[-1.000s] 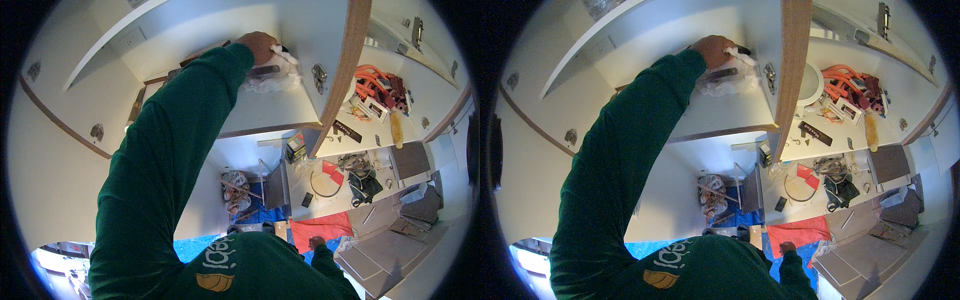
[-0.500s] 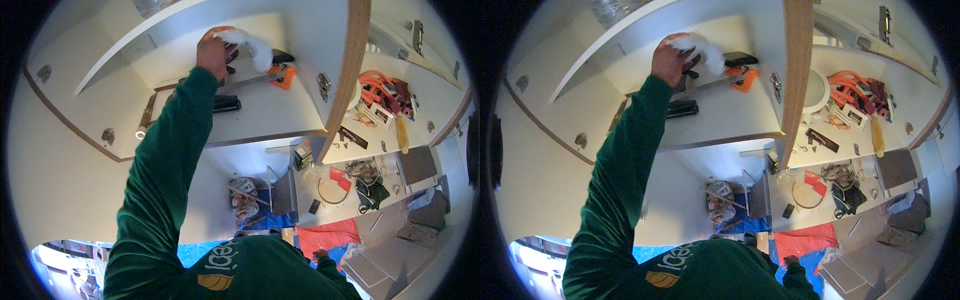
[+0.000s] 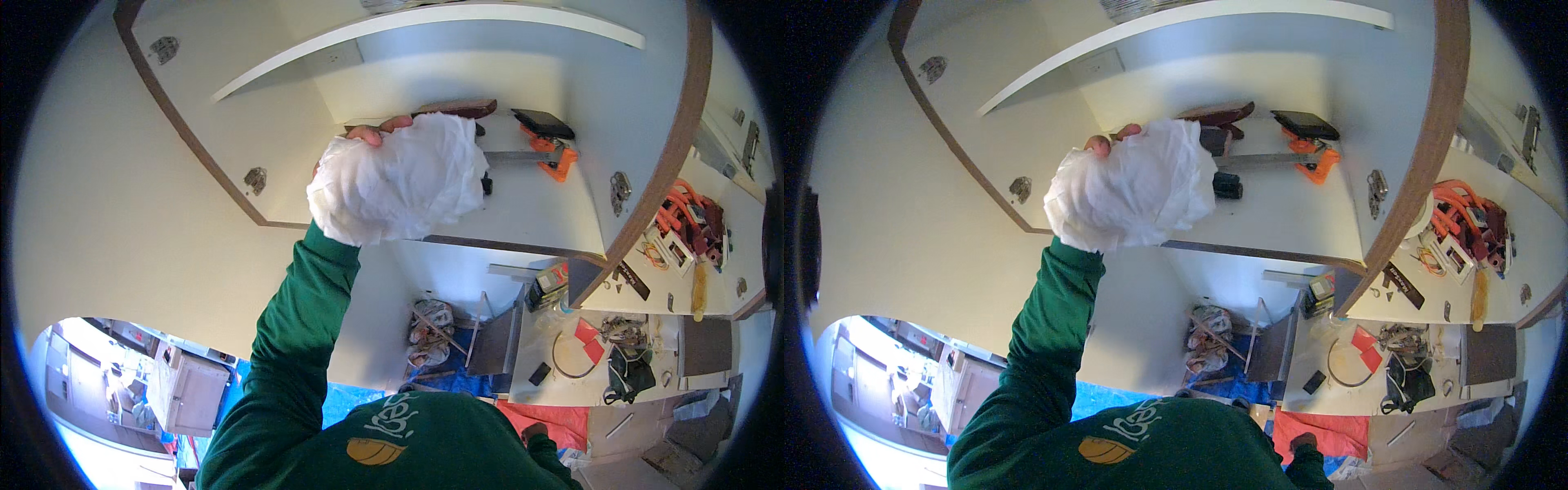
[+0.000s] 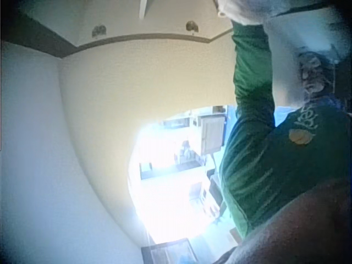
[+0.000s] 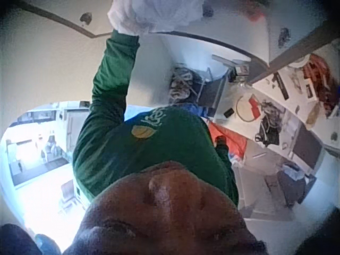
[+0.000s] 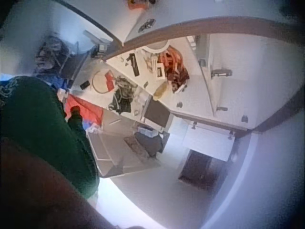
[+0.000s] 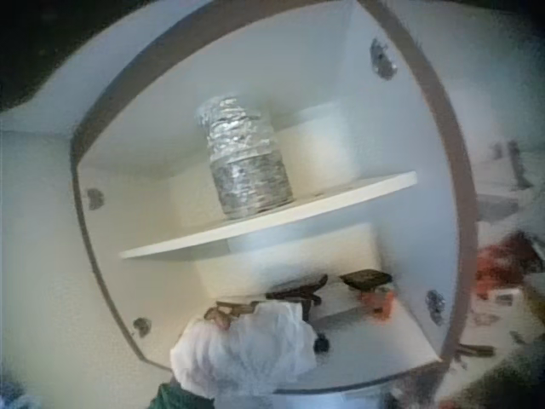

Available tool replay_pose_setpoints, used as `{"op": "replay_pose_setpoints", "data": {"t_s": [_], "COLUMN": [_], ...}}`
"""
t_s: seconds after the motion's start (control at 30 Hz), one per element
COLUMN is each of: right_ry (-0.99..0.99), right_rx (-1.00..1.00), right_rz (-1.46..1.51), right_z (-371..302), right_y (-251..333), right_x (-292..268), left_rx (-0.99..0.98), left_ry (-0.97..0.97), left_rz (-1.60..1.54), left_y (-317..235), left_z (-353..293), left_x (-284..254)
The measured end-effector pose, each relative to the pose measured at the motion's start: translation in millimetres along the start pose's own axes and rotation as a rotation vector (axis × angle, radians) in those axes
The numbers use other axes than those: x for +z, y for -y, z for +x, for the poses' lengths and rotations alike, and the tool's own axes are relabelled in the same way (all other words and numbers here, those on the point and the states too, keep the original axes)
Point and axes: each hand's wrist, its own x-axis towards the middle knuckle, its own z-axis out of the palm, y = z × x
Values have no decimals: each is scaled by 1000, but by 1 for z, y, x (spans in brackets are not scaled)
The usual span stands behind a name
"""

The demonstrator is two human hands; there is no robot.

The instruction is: The person cleans a white cabinet shelf with a wet paper towel, then hammers a nail into the shelf edge and uses a screwdriver to tighten a screw. The person handles a hammer, screwdriver, and paper towel during the process.

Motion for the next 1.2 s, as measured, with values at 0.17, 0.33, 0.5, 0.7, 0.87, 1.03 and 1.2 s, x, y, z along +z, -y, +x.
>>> {"op": "replay_pose_setpoints", "data": {"t_s": [0.17,0.33,0.5,0.7,0.87,1.03,1.2], "right_ry": [-52,-632,-491,-574,-811,-780,-841], "right_rx": [270,109,146,190,368,386,445], "right_rz": [674,406,717,955,1201,1172,1170], "right_z": [-26,7,10,40,68,81,120], "right_y": [-11,1,15,20,10,-11,-31], "right_x": [-4,55,42,-32,-105,-201,-251], "left_rx": [66,-149,-576,-999,-1059,-1296,-1316], "left_ry": [-171,91,47,-473,-770,-797,-788], "left_rz": [289,1572,1572,1207,845,752,644], "left_y": [5,10,41,98,119,122,127], "left_z": [-30,-98,-172,-309,-386,-354,-386], "left_x": [14,48,30,-42,-56,-10,-24]}}
